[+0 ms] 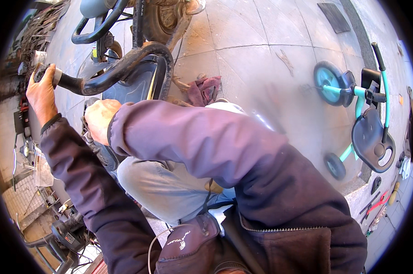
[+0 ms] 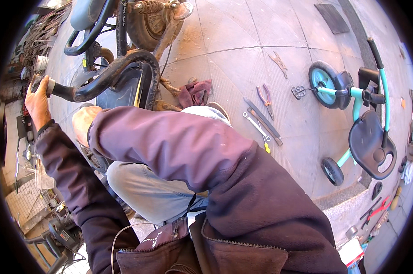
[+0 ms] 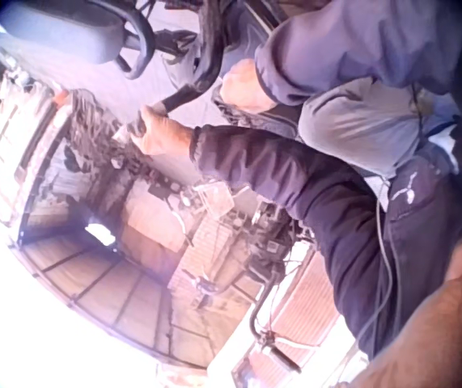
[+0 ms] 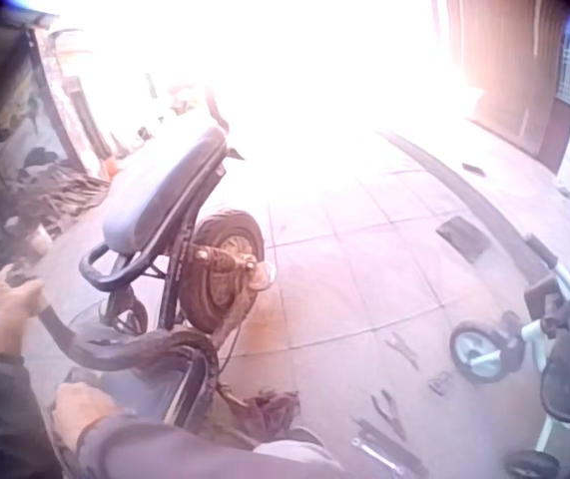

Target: The person scrubs a metal pipe and a blue plastic cover with a steel wool pad. They hold the pipe in one hand and scrub it with the other, then place the pipe down and scrub the plastic cover.

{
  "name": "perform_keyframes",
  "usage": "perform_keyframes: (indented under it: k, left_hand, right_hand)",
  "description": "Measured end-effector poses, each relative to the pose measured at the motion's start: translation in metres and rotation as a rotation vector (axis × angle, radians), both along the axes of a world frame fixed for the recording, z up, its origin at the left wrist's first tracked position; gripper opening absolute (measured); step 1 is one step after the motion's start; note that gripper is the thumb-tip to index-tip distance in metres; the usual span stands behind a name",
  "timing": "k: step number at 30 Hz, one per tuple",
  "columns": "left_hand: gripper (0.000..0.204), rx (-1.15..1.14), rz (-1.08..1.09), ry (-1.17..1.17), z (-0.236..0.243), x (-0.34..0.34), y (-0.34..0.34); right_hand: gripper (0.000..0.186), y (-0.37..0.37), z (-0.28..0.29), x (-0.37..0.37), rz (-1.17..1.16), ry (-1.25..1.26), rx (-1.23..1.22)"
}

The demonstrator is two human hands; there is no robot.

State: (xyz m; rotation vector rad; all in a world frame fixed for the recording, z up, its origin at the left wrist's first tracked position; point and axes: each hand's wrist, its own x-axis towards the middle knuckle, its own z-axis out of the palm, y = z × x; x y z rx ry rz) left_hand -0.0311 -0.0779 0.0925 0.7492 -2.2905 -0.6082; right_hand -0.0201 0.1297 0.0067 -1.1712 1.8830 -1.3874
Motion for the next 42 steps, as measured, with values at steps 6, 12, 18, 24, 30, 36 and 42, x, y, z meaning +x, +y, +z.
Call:
perform_keyframes:
  k: [6,12,18,24,30,36,42]
  left_hand:
    - [0.042,0.395,-0.299,-0.129,0.024,0.009,-0.003]
    - [0.038,0.442,-0.4,-0.209,0.036,0.009,0.013]
    - [0.031,0.21,-0.205,-0.011,0.009,0.004,0.022]
    - [0.038,-0.419,0.357,-0.041,-0.01,-0.004,0.064]
    - [0.044,-0.29,0.4,-0.01,-0.006,-0.013,0.077]
    - [0.037,0.091,-0.062,-0.028,0.011,0.004,0.039]
    - [0.037,0.433,-0.342,-0.053,0.025,0.013,0.025]
  right_hand:
    - [0.016,0.001,0.0,-0.002,-0.005,0.01,-0.006]
    - [0.017,0.003,-0.002,0.0,-0.001,0.024,-0.028]
    - [0.023,0.007,-0.003,-0.001,0.006,0.04,0.021]
    - [0.019,-0.001,-0.012,0.008,0.026,0.104,-0.035]
    - [0.02,0.006,-0.008,0.002,-0.029,0.098,0.019]
    - [0.026,0.014,-0.004,-0.002,0.02,0.107,0.03]
    - [0.023,0.014,-0.004,-0.003,0.001,0.088,0.024]
